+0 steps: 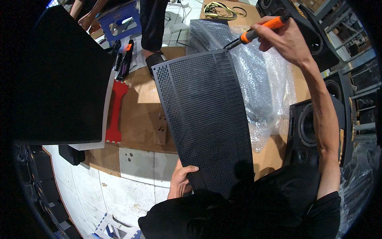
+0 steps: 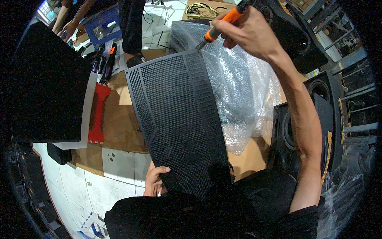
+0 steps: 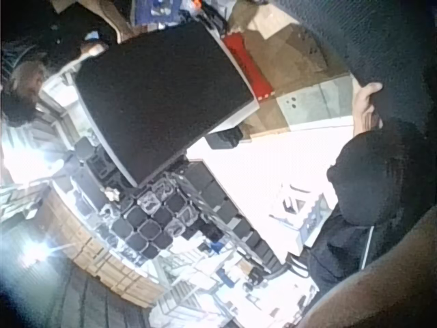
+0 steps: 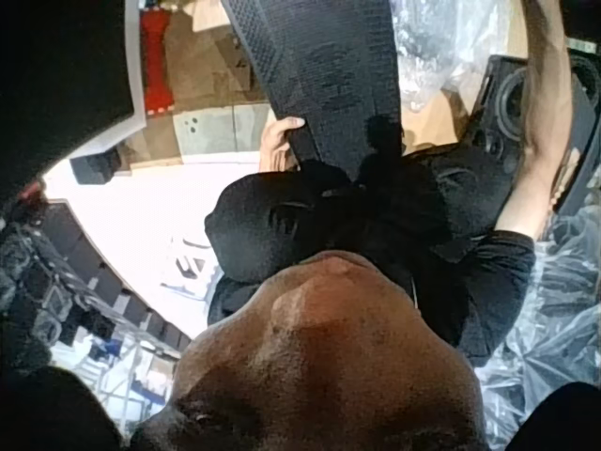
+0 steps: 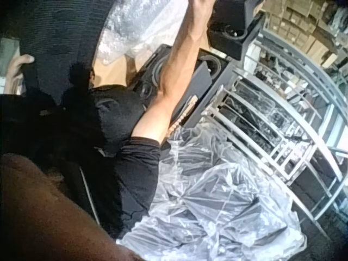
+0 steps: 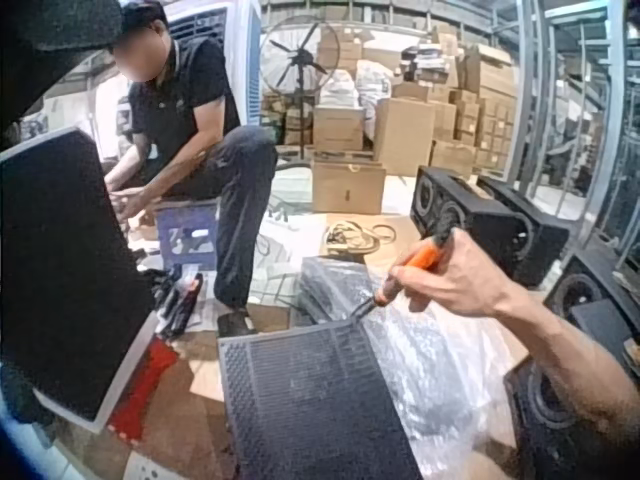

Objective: The person uses a soldering iron to attach a black grille to a speaker unit. They then place the grille on the speaker and handle the speaker unit.

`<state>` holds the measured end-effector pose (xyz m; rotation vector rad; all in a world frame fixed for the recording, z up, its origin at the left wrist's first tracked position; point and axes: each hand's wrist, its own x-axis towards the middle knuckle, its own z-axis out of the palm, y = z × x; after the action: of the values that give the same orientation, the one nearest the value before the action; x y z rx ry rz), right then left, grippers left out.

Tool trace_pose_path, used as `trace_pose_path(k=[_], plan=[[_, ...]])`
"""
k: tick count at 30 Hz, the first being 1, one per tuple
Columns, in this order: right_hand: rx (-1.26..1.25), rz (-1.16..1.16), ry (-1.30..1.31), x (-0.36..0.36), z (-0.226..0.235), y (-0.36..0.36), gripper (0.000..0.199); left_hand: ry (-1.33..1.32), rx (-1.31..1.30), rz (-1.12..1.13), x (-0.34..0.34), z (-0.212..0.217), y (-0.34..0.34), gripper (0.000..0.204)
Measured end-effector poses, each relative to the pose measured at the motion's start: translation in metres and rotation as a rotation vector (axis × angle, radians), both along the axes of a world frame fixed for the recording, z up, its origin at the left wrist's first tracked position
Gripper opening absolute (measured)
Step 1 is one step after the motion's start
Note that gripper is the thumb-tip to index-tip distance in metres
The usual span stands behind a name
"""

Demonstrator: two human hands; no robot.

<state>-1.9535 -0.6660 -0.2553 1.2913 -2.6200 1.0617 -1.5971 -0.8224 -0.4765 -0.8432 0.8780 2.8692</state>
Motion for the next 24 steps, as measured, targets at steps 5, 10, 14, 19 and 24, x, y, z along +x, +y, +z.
trace_pose_path(k=[5, 10, 14, 19, 24], plan=[[-0.1, -0.097, 0.01, -0.003, 0.02, 0.022, 0.028, -0.013, -0.023, 0.011, 0.004, -0.007, -0.001, 0.067], [-0.135, -0.169, 0.059, -0.004, 0.027, 0.047, 0.031, -0.012, -0.025, 0.056, 0.005, -0.005, -0.003, 0.073], [-0.221, -0.189, -0.061, -0.005, 0.023, 0.057, 0.032, -0.009, -0.039, 0.057, 0.008, -0.007, -0.012, 0.076], [-0.306, -0.035, -0.144, 0.008, 0.012, 0.035, 0.032, 0.02, -0.038, 0.094, 0.013, -0.02, -0.015, 0.081], [-0.259, 0.17, -0.072, 0.004, 0.003, 0.023, 0.03, 0.018, -0.039, 0.103, 0.011, -0.008, -0.014, 0.084]])
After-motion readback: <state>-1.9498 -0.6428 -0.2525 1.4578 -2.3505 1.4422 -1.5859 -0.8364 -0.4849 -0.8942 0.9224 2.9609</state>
